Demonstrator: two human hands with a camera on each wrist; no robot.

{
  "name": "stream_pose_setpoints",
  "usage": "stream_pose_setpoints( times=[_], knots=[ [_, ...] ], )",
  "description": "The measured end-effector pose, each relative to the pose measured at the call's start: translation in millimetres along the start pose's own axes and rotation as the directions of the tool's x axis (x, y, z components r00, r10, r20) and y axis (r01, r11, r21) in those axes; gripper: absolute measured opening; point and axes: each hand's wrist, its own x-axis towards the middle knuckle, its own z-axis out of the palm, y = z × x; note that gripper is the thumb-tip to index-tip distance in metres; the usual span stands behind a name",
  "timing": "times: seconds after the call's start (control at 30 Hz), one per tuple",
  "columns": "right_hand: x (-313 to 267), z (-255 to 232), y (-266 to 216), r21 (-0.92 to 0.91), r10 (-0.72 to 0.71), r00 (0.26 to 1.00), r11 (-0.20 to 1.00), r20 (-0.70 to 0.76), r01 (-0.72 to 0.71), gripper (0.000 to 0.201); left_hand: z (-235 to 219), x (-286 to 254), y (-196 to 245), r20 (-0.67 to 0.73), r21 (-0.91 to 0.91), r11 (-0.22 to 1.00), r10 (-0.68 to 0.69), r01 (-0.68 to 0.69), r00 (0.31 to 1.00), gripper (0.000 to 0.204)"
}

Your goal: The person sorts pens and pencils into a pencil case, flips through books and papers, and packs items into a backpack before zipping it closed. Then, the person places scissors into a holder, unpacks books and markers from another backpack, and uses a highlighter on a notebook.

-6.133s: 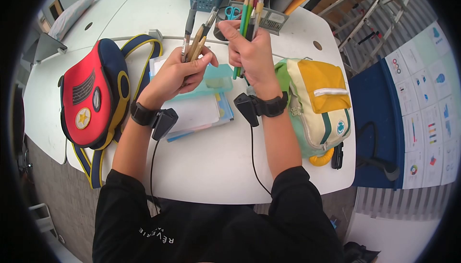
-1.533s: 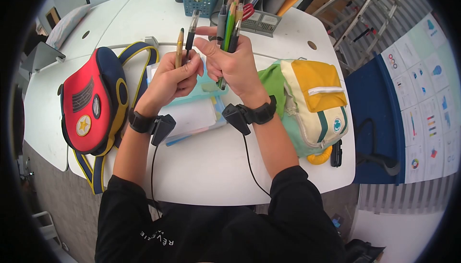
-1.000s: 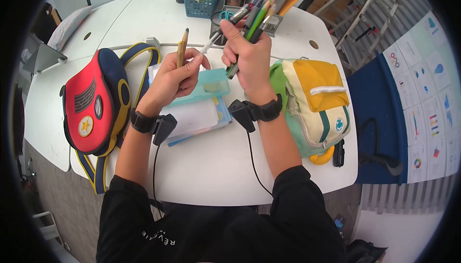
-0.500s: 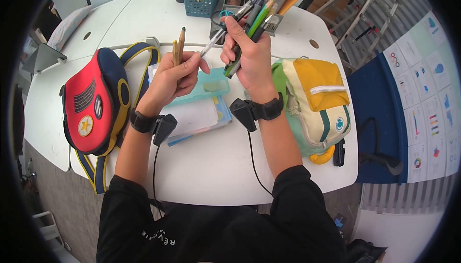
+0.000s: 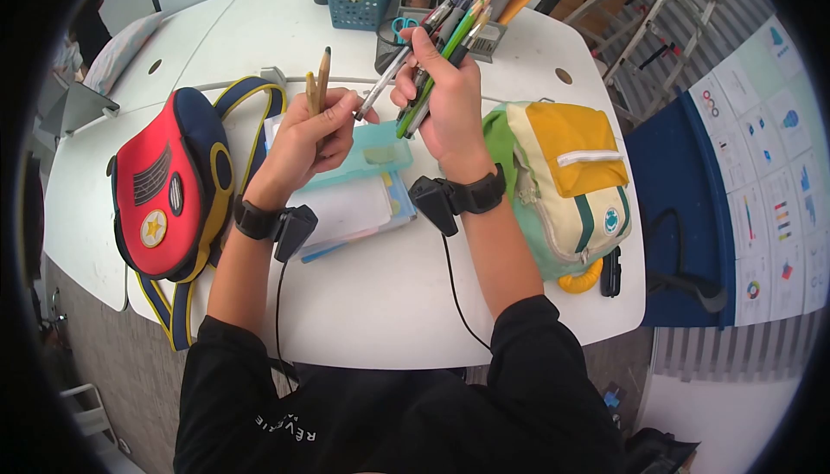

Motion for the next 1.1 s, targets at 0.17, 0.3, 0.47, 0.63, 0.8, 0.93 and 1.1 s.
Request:
stream_pose_setpoints(
  times=[0.17, 0.3, 0.47, 0.63, 0.8, 0.93, 1.1],
  knots=[
    [2.0, -4.7, 2.8, 0.116, 0.039, 0.999, 0.992, -0.012, -0.038, 0.025, -1.9, 1.6, -4.8, 0.000, 0.018, 1.000, 0.019, -0.019, 1.000, 0.026],
    [-1.1, -7.4, 4.4, 0.111, 0.039, 0.999, 0.993, 0.019, -0.041, 0.024, -0.6, 2.2, -7.6, 0.006, -0.022, 1.000, 0.001, -0.001, 1.000, 0.022],
    [-0.9, -5.3, 7.3, 0.089, 0.014, 1.000, 0.996, -0.011, -0.013, 0.024, 1.2, 0.4, -4.0, 0.016, 0.030, 1.000, 0.010, -0.011, 1.000, 0.024],
    [-3.9, 4.5, 4.1, 0.027, 0.007, 1.000, 1.000, 0.002, -0.007, 0.027, 0.8, 0.8, -4.7, -0.009, 0.053, 0.997, 0.049, -0.048, 0.999, 0.024],
    [-6.2, 11.3, 6.6, -0.115, 0.007, 1.000, 0.993, 0.008, -0.006, 0.028, -0.8, 1.3, -6.3, 0.016, -0.007, 0.999, 0.041, -0.041, 0.999, 0.023],
    [-3.6, 7.5, 12.5, -0.031, 0.057, 0.998, 0.998, -0.004, -0.057, 0.026, 2.4, 0.7, -4.3, 0.023, -0.019, 1.000, 0.018, -0.017, 1.000, 0.022],
    [-4.3, 28.0, 5.4, 0.046, -0.003, 0.983, 0.999, -0.181, 0.011, 0.028, -0.4, 0.7, -2.9, 0.003, -0.038, 0.999, 0.032, -0.031, 0.999, 0.027]
  ],
)
